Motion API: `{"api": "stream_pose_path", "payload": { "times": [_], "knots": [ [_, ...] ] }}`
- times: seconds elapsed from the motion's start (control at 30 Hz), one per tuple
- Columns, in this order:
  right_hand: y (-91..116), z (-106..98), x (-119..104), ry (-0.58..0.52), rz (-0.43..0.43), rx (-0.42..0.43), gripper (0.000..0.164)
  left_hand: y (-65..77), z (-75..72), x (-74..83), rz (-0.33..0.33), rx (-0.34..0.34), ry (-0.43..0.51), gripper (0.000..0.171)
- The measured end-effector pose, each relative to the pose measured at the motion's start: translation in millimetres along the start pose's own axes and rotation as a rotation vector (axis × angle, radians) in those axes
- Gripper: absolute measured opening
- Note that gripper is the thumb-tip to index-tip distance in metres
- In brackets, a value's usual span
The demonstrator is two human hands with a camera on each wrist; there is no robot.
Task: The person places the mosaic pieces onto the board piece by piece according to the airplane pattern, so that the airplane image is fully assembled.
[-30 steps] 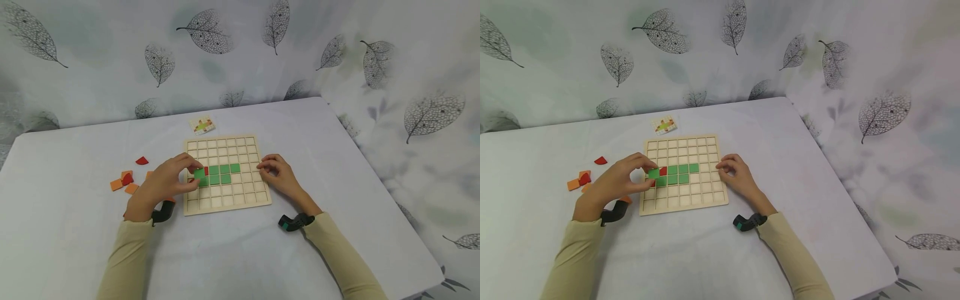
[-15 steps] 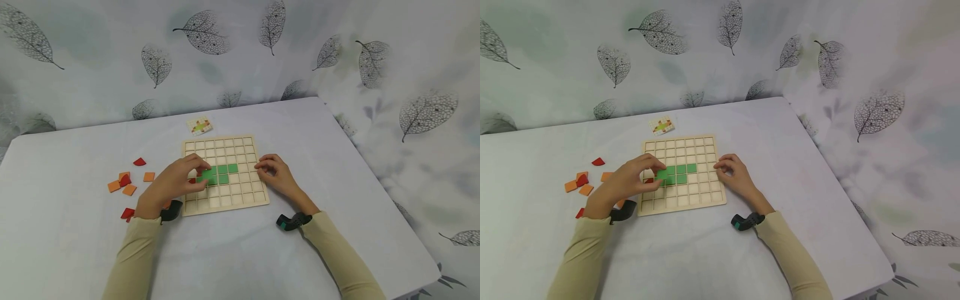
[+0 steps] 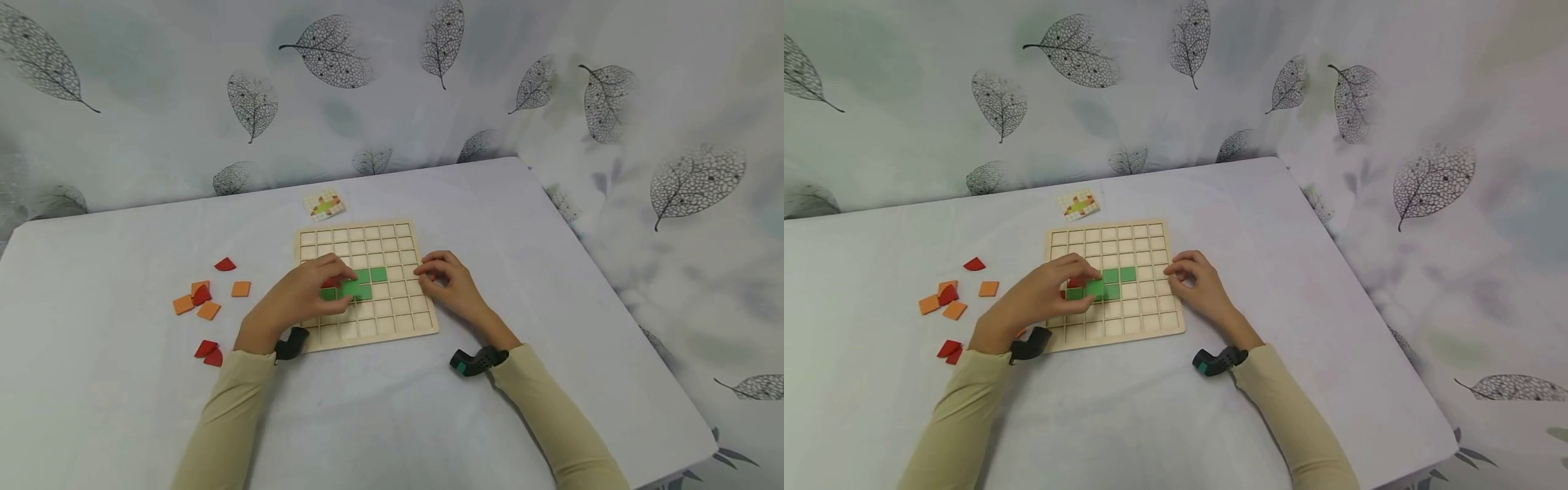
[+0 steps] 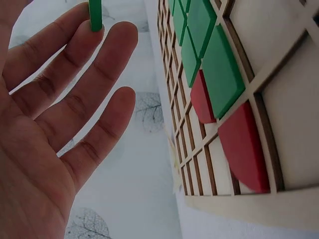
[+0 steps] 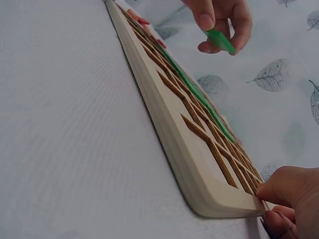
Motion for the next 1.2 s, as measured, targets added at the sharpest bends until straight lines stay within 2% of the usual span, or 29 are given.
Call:
{"api": "stream_pose_path", "payload": {
  "times": [0.17,0.37,0.7,1.03,1.2],
  "knots": [
    [0.0,-0.6,1.5,-0.008,-0.001,0.001,0.014,-5.3,6.4,-0.9,-0.003,-0.019,-0.007,0.024],
    [-0.6,0.1,4.0,-0.017,0.017,-0.007,0.015,-12.3,12.0,-0.5,0.038,-0.031,0.015,0.024],
    [0.1,-0.3,2.0,-0.021,0.005,-0.006,0.014,-24.0,26.9,-0.8,0.024,-0.072,0.037,0.026],
    [-0.1,0.1,3.1,-0.019,0.019,-0.008,0.014,-29.2,41.1,-3.8,-0.062,-0.113,0.035,0.026],
    [-0.6,-0.2,2.9,-0.015,0.031,-0.014,0.015,-34.3,45.9,-3.8,-0.068,-0.142,-0.002,0.026]
  ]
}}
Point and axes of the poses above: each hand's wrist, its own y-axis away from the middle knuckle, its own z-axis out of the palm, x = y × z, the point moved 6 cm from there along -y, towards the middle knuckle, and after that the axes turned 7 degrees about z, right-handed, at the moved point
